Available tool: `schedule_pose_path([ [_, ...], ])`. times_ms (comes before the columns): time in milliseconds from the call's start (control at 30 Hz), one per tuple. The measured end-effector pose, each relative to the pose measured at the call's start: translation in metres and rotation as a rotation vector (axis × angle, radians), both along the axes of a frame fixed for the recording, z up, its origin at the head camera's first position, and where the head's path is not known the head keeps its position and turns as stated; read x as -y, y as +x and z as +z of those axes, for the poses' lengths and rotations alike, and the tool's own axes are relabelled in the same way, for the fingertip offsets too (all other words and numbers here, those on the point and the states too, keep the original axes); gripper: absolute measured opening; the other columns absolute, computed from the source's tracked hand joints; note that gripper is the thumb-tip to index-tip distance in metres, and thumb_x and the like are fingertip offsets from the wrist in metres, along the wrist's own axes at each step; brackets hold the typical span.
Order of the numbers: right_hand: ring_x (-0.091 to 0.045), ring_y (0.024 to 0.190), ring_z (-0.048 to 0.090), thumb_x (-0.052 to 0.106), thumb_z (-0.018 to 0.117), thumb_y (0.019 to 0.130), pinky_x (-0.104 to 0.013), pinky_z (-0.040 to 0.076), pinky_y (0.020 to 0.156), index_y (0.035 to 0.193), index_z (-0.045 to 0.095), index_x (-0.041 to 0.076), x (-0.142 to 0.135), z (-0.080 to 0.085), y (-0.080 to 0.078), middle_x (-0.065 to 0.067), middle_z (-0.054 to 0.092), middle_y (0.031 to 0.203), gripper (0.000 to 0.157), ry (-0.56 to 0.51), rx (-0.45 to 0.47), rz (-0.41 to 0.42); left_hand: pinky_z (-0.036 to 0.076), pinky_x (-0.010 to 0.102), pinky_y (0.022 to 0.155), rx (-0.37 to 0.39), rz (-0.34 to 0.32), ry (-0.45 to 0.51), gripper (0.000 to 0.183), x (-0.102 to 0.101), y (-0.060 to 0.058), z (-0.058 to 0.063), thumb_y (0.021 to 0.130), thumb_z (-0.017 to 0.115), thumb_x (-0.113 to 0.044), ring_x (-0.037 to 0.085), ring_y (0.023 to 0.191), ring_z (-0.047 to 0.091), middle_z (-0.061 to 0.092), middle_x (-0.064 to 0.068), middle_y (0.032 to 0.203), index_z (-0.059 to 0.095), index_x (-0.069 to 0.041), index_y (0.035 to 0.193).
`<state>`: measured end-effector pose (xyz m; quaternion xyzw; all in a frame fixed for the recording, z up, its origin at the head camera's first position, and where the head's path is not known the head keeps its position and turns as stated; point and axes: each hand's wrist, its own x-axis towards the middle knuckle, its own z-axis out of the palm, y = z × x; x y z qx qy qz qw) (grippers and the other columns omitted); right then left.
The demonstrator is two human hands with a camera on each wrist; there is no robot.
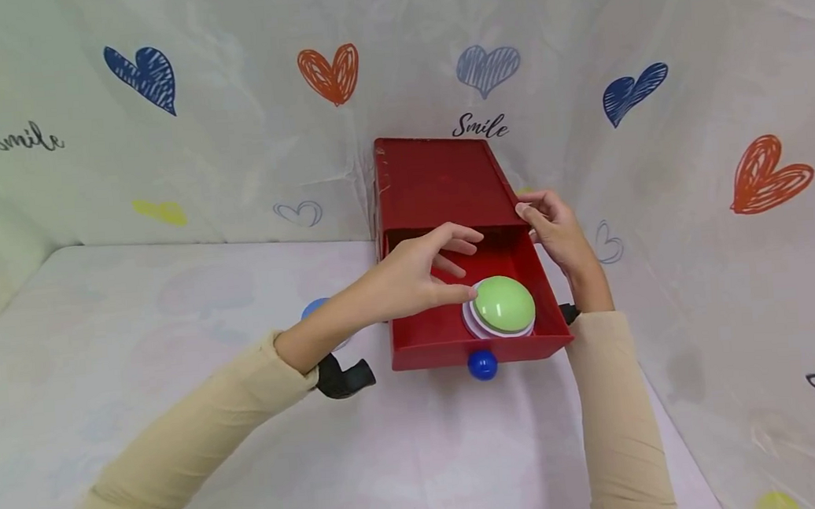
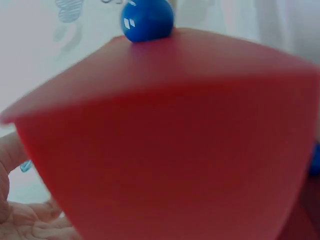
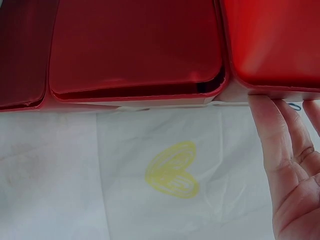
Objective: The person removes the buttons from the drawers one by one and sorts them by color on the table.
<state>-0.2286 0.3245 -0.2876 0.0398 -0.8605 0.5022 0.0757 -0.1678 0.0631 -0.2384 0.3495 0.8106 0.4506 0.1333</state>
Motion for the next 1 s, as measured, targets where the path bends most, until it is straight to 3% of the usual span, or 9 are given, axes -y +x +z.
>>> schedule_pose_path([
  [233, -0.006, 0.094, 0.051, 0.038, 0.045, 0.096, -0.016, 0.047, 0.076, 0.123, 0.050, 0.024, 0.000, -0.001, -0.002, 0.018, 0.054, 0.101, 0.030, 0.001, 0.002, 0.005, 0.052, 0.026, 0.086, 0.119, 0.008, -0.078, 0.057, -0.009, -0.006, -0.004, 0.086, 0.066, -0.022, 0.018, 0.111, 0.058, 0.049, 0.007, 0.136, 0.040, -0.016, 0.137],
  [433, -0.006, 0.093, 0.053, 0.039, 0.045, 0.096, -0.017, 0.047, 0.076, 0.122, 0.050, 0.023, 0.000, -0.001, -0.001, 0.018, 0.055, 0.100, 0.031, 0.003, -0.004, 0.001, 0.050, 0.032, 0.091, 0.141, 0.010, -0.178, 0.054, -0.016, -0.011, -0.011, 0.086, 0.065, -0.023, 0.021, 0.124, 0.047, 0.049, 0.008, 0.137, 0.045, -0.015, 0.135],
  [667, -0.006, 0.096, 0.052, 0.043, 0.045, 0.095, -0.017, 0.046, 0.079, 0.125, 0.049, 0.024, 0.001, -0.001, -0.001, 0.018, 0.053, 0.104, 0.036, 0.035, 0.002, -0.015, 0.051, 0.026, 0.086, 0.194, -0.036, -0.207, 0.055, -0.023, -0.013, -0.018, 0.085, 0.066, -0.020, 0.019, 0.119, 0.048, 0.051, 0.007, 0.131, 0.044, -0.011, 0.135],
  [800, -0.006, 0.096, 0.052, 0.044, 0.045, 0.095, -0.017, 0.046, 0.078, 0.125, 0.049, 0.024, 0.001, 0.000, 0.000, 0.018, 0.053, 0.104, 0.036, 0.029, 0.004, -0.023, 0.050, 0.025, 0.087, 0.198, -0.065, -0.244, 0.059, -0.027, -0.013, -0.020, 0.085, 0.066, -0.021, 0.017, 0.117, 0.047, 0.050, 0.006, 0.131, 0.040, -0.009, 0.137],
  [1000, -0.005, 0.095, 0.053, 0.043, 0.045, 0.095, -0.015, 0.047, 0.078, 0.124, 0.049, 0.024, 0.001, -0.001, 0.000, 0.018, 0.054, 0.104, 0.035, 0.025, 0.003, -0.023, 0.048, 0.032, 0.094, 0.193, -0.083, -0.282, 0.069, -0.030, -0.014, -0.023, 0.086, 0.065, -0.022, 0.020, 0.125, 0.043, 0.044, 0.007, 0.139, 0.031, -0.009, 0.144],
])
